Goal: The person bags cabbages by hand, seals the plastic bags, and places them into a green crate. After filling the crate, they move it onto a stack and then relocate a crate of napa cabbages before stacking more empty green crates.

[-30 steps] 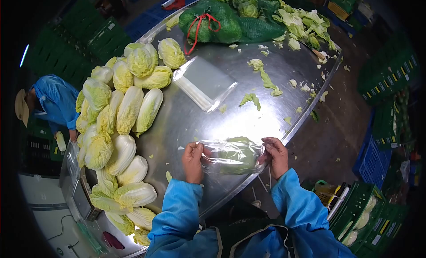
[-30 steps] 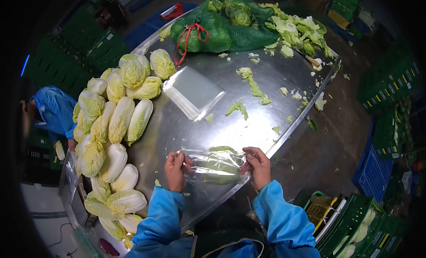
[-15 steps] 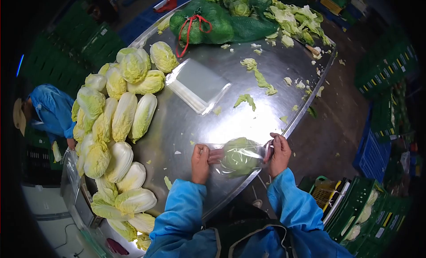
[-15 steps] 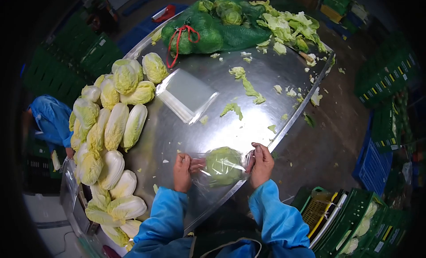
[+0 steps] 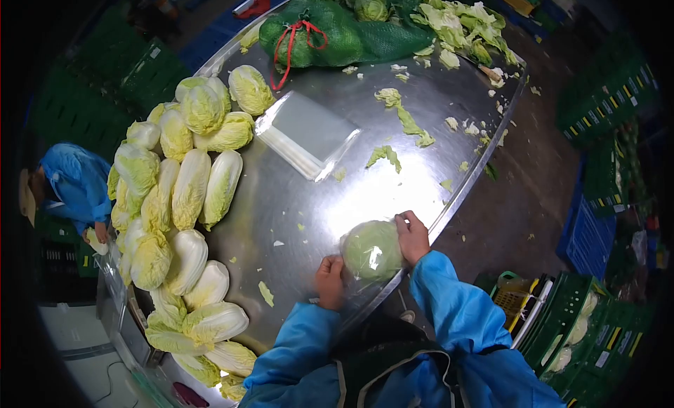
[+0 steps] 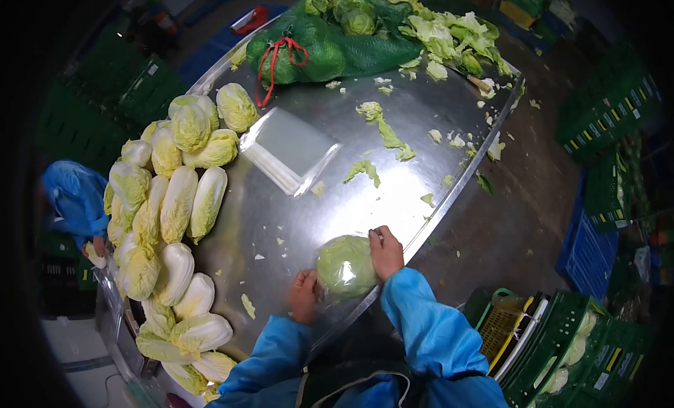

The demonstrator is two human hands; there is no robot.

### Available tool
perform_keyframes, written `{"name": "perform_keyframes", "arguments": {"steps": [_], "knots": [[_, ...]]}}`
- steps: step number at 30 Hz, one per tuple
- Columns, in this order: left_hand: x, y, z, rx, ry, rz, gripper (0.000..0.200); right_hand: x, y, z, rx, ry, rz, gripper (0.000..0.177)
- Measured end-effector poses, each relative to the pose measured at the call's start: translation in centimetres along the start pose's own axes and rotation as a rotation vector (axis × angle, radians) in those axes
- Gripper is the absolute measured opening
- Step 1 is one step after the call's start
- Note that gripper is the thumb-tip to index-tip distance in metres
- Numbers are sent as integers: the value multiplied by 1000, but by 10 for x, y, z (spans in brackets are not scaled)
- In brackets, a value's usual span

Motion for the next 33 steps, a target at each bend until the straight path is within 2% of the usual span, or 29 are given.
{"name": "perform_keyframes", "arguments": {"steps": [1,2,4,6,7,8,9,10,11,12,13,15,16,18,21,23,24,25,27,29,30,31,32,33], "knots": [[-4,2,-4,3,-2,-7,14,-1,-1,-2,-23,126,-55,21],[-11,7,4,-13,20,13,13,-1,-4,0,-67,115,-118,24],[-14,5,9,-34,39,28,13,2,-6,-4,-70,161,-98,22],[-13,2,28,-289,49,25,8,4,-8,-5,-73,208,-87,21],[-11,-2,30,-290,46,22,8,2,-9,-14,75,185,-85,22],[-17,13,77,-694,-394,194,14,1,-8,-24,222,159,-79,24],[-24,26,102,-893,-625,253,18,1,-7,-25,220,155,-73,24],[-31,40,123,-1092,-844,362,22,-4,-6,-23,153,65,-158,24],[-43,40,128,-1139,-982,106,29,-9,-5,-21,86,-24,-244,25],[-54,41,124,-1171,-1110,-157,35,-10,-4,-19,105,-20,-238,25],[-51,39,126,-1167,-1112,-160,35,-11,-3,-18,101,-21,-238,25],[-43,13,113,-590,-816,-322,34,-10,-2,-15,68,-55,-227,25],[-49,14,114,-583,-817,-328,34,-9,0,-14,60,-55,-224,25],[-75,35,149,-817,-822,-142,32,-10,1,-12,24,-121,-238,25],[-94,35,112,-902,-972,-278,32,-10,5,-9,48,-34,-242,29],[-91,37,109,-942,-947,-277,32,15,7,-39,421,239,81,33],[-87,36,108,-908,-919,-281,33,31,6,-62,398,166,103,36],[-84,34,107,-876,-886,-274,33,41,15,-99,554,159,114,36],[-81,31,102,-880,-892,-292,34,11,36,-110,576,-100,-291,33],[-77,27,93,-891,-897,-350,35,-37,46,-85,827,156,-406,29],[-64,18,88,-773,-687,-340,37,-34,43,-88,771,152,-344,29],[-56,6,79,-649,-475,-331,39,-37,33,-77,707,96,-398,29],[-54,7,66,-630,-472,-389,39,-44,30,-55,617,32,-437,30],[-46,-3,51,-459,-220,-345,41,-54,27,-28,620,-3,-414,30]]}}
Point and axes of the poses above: each hand's wrist, its own y-axis away from the middle knuckle, its own x-axis out of the back of the hand, z = x × y, the point moved 7 cm from there along -y, towards the middle knuckle
